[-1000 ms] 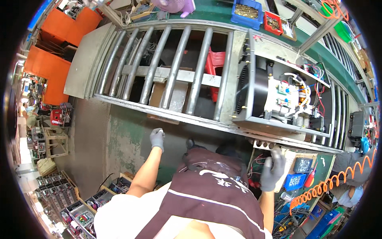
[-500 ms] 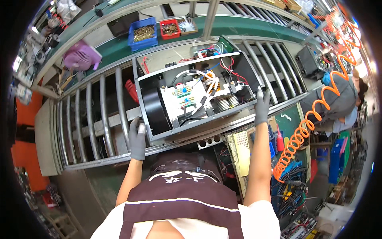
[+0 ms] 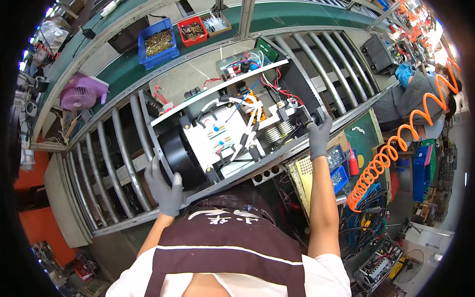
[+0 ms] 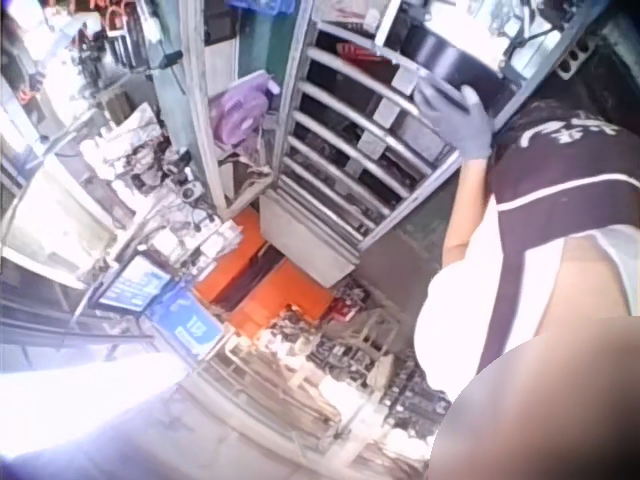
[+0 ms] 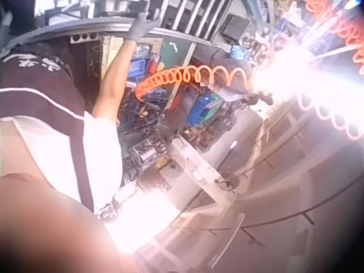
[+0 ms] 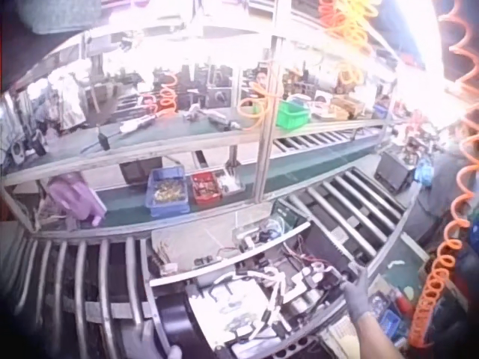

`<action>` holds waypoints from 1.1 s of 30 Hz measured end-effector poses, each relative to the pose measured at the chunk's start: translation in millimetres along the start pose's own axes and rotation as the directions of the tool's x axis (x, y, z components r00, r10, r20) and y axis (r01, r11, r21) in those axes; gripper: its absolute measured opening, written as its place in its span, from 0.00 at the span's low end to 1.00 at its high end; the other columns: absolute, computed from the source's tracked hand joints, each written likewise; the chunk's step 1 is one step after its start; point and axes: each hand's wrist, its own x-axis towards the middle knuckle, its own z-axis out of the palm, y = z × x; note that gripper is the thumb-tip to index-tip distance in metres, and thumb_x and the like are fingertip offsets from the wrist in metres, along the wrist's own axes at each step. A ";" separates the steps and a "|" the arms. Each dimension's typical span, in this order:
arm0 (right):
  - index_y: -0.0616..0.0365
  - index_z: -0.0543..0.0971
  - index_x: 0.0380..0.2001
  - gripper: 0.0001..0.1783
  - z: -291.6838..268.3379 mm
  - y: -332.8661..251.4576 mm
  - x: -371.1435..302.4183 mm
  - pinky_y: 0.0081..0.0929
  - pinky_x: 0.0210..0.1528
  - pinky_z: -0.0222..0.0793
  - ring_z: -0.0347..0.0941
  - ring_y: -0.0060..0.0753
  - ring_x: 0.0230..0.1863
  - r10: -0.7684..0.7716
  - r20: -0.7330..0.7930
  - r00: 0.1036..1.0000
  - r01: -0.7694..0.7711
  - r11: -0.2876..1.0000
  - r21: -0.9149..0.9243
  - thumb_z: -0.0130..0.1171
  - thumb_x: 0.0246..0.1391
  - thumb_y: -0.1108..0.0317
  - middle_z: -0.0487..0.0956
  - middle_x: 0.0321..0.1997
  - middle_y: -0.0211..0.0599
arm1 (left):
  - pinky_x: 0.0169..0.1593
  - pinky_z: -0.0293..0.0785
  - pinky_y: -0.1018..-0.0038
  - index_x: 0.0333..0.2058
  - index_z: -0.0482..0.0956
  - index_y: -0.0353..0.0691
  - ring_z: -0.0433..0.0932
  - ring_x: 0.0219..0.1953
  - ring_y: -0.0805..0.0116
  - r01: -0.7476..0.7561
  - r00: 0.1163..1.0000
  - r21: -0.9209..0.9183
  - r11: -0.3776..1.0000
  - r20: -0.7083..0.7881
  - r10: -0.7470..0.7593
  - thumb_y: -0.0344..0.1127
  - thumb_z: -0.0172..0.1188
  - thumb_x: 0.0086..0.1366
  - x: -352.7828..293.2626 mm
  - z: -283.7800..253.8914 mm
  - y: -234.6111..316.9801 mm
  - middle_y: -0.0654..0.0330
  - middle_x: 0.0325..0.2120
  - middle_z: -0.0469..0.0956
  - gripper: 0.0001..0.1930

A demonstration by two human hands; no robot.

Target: The person assembles an electronic device on a factory assembly line. They connect wires, use a red glue gun to apply adhesive to components, and secure parts with a screwdriver. The person also briefly retrieves a black plastic bag from the floor and places it back before resuming assembly.

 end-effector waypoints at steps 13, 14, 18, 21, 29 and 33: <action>0.66 0.61 0.55 0.35 -0.1 18.9 5.9 0.26 0.61 0.52 0.60 0.37 0.57 -0.083 0.030 0.996 0.083 0.997 0.004 0.50 0.37 0.76 0.64 0.54 0.45 | 0.35 0.73 0.65 0.41 0.73 0.44 0.75 0.36 0.58 -0.913 0.151 -0.095 0.396 0.825 0.545 0.29 0.54 0.54 188.2 72.4 73.4 0.57 0.30 0.73 0.14; 0.65 0.62 0.54 0.34 2.3 19.5 4.9 0.26 0.59 0.54 0.62 0.35 0.54 -0.106 0.004 0.994 0.106 0.994 0.000 0.49 0.36 0.76 0.65 0.51 0.43 | 0.35 0.74 0.65 0.38 0.73 0.43 0.76 0.36 0.58 -0.917 0.126 -0.115 0.383 0.826 0.549 0.29 0.53 0.54 189.9 76.2 74.9 0.57 0.29 0.74 0.10; 0.64 0.63 0.54 0.33 2.8 26.4 3.5 0.25 0.58 0.55 0.62 0.33 0.52 -0.128 -0.010 0.992 0.128 0.992 0.020 0.49 0.37 0.75 0.66 0.50 0.41 | 0.35 0.74 0.65 0.35 0.72 0.43 0.76 0.35 0.60 -0.917 0.092 -0.135 0.375 0.843 0.530 0.32 0.52 0.56 189.9 75.3 72.7 0.59 0.28 0.75 0.07; 0.65 0.62 0.55 0.34 1.6 18.2 1.6 0.26 0.59 0.54 0.62 0.33 0.53 -0.111 0.044 0.993 0.109 0.993 0.038 0.49 0.38 0.75 0.66 0.51 0.39 | 0.35 0.73 0.65 0.36 0.71 0.44 0.76 0.35 0.60 -0.910 0.075 -0.147 0.386 0.861 0.504 0.33 0.52 0.57 185.7 79.7 65.3 0.59 0.27 0.75 0.08; 0.65 0.61 0.56 0.35 -0.2 31.8 5.5 0.30 0.61 0.52 0.59 0.37 0.57 -0.110 0.071 0.991 0.102 0.989 0.107 0.53 0.39 0.74 0.63 0.54 0.44 | 0.37 0.68 0.69 0.50 0.70 0.40 0.73 0.40 0.66 -0.898 -0.094 -0.306 0.317 0.836 0.541 0.32 0.50 0.57 130.3 48.6 105.6 0.61 0.39 0.71 0.20; 0.62 0.57 0.60 0.40 -10.0 7.8 -1.3 0.30 0.62 0.51 0.57 0.36 0.59 -0.016 0.174 0.985 0.006 0.998 0.056 0.56 0.40 0.71 0.60 0.58 0.44 | 0.40 0.65 0.73 0.44 0.72 0.38 0.71 0.39 0.68 -0.925 -0.104 -0.294 0.240 0.804 0.585 0.35 0.50 0.55 120.1 62.1 106.7 0.62 0.35 0.71 0.17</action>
